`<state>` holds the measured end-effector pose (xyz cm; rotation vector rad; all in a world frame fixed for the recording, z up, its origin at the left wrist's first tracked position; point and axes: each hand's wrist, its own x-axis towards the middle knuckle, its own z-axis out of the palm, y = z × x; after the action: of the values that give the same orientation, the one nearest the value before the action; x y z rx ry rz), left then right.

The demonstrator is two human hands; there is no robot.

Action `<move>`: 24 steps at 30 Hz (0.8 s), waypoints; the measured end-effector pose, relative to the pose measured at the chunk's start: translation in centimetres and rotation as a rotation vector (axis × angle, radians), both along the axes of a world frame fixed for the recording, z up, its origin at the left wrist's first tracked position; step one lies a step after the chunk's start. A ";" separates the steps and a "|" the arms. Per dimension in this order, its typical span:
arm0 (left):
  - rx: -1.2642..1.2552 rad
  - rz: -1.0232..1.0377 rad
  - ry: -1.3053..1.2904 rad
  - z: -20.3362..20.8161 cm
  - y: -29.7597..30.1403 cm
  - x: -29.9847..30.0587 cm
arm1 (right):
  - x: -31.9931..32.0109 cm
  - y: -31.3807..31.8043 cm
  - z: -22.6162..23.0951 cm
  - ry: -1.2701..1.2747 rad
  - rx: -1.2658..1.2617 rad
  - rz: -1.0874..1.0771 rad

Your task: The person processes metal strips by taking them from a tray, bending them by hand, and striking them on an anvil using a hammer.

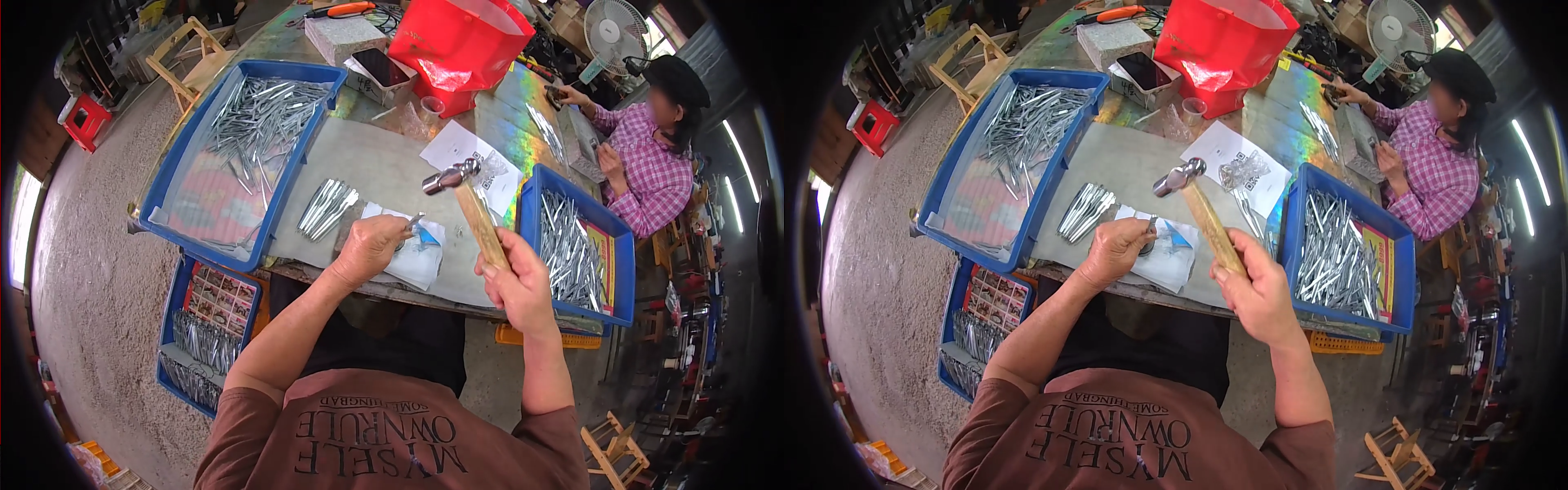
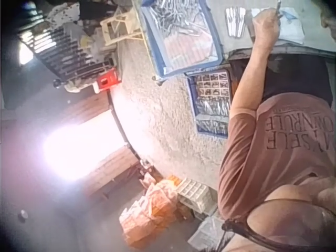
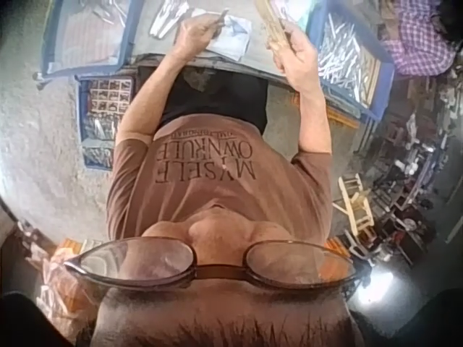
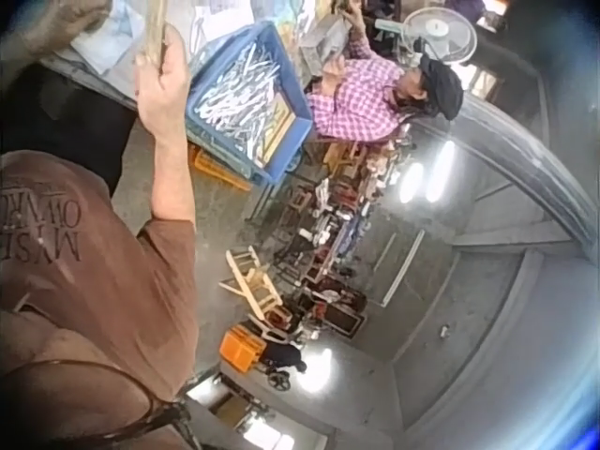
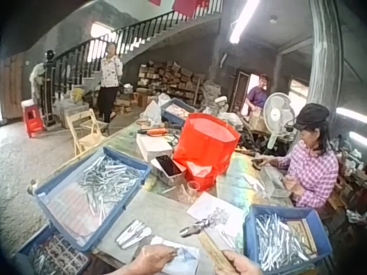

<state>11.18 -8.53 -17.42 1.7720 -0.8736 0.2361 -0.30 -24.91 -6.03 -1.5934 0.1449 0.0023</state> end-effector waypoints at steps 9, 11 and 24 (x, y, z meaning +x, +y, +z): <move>-0.023 0.008 -0.046 -0.3 -0.1 0.0 | -2.0 0.5 3.9 -0.230 -0.612 0.011; -0.038 0.007 -0.052 -0.4 -0.1 0.1 | -2.4 0.3 6.0 -0.373 -0.752 -0.031; -0.066 0.030 -0.099 -0.7 -0.3 -0.1 | -2.4 0.6 6.6 -0.368 -0.858 0.006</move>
<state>11.12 -8.81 -18.11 1.7252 -0.9000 0.3712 -2.68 -24.35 0.59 -2.4132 -0.1743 -0.3924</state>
